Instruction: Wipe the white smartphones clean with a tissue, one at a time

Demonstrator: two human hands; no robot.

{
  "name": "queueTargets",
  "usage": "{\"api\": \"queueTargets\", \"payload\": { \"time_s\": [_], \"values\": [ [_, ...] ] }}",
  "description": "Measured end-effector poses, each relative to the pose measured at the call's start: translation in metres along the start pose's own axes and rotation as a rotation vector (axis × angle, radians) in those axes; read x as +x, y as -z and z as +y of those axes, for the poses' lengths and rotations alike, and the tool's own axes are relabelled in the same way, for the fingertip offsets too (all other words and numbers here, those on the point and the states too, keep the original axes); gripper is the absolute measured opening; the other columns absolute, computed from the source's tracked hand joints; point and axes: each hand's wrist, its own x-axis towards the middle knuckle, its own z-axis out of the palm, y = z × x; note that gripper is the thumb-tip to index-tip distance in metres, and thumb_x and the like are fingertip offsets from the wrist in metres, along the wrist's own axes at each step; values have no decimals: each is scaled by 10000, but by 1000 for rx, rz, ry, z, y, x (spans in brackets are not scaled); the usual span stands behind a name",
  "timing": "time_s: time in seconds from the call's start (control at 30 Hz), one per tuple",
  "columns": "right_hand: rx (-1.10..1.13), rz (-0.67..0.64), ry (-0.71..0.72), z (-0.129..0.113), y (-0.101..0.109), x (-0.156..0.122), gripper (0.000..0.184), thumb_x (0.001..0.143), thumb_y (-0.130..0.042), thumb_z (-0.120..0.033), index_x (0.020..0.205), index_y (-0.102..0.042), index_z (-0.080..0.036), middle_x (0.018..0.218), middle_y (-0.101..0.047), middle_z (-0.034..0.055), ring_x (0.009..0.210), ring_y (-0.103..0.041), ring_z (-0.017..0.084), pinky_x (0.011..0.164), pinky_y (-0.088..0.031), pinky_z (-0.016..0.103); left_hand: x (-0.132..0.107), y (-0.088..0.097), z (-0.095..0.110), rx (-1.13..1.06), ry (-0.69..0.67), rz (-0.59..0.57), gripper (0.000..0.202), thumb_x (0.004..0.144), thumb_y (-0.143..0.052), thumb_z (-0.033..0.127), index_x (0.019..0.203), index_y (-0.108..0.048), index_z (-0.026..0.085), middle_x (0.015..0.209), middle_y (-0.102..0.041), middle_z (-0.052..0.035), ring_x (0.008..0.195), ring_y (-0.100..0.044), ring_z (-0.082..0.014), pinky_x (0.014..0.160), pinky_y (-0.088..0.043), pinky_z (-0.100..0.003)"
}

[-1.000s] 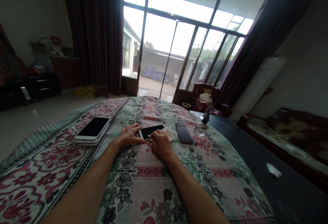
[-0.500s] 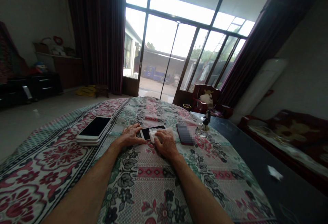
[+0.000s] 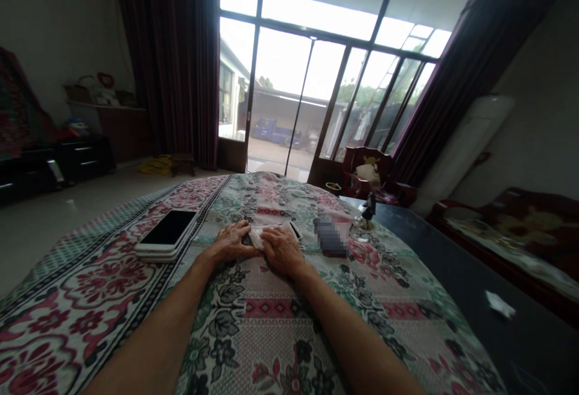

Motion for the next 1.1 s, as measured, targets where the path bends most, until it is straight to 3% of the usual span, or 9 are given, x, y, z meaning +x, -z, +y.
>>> {"api": "queueTargets", "payload": {
  "time_s": [0.27, 0.4, 0.63, 0.8, 1.1],
  "values": [
    [-12, 30, -4, 42, 9, 2, 263, 911, -487, -202, 1082, -684, -239, 1232, -653, 35, 1155, -552, 181, 1032, -366, 358, 1, -2, 2, 18, 21, 33, 758, 634, -688, 607, 1308, -554, 288, 1494, -416, -51, 1370, -350, -349, 1126, -274, -456],
    [-15, 105, -50, 54, 5, -2, 266, 903, -500, -206, 1089, -687, -245, 1238, -654, 25, 1151, -558, 184, 1053, -353, 366, 1, -4, 3, 40, 16, 59, 744, 653, -677, 577, 1313, -546, 258, 1491, -419, -75, 1368, -354, -341, 1125, -269, -457],
    [8, 151, -98, 52, 4, -4, 242, 879, -529, -217, 1047, -702, -238, 1208, -669, 39, 1135, -570, 201, 1043, -357, 384, -6, -3, 10, 79, -37, 87, 784, 695, -630, 644, 1344, -501, 225, 1481, -428, -105, 1343, -386, -338, 1101, -297, -479],
    [-8, 163, -94, 45, 9, -5, 208, 922, -504, -285, 948, -702, -228, 1149, -685, 45, 1082, -583, 201, 1022, -347, 369, -4, -3, 8, 76, -46, 91, 762, 697, -609, 684, 1285, -556, 201, 1469, -445, -113, 1332, -398, -344, 1104, -302, -455],
    [-26, 198, -143, 47, 2, -2, 129, 880, -551, -267, 927, -660, -218, 1076, -677, 56, 1049, -562, 211, 994, -350, 358, 1, -6, -1, 74, -100, 71, 744, 703, -616, 652, 1325, -510, 256, 1470, -456, -72, 1338, -382, -329, 1121, -263, -456]
  ]
}}
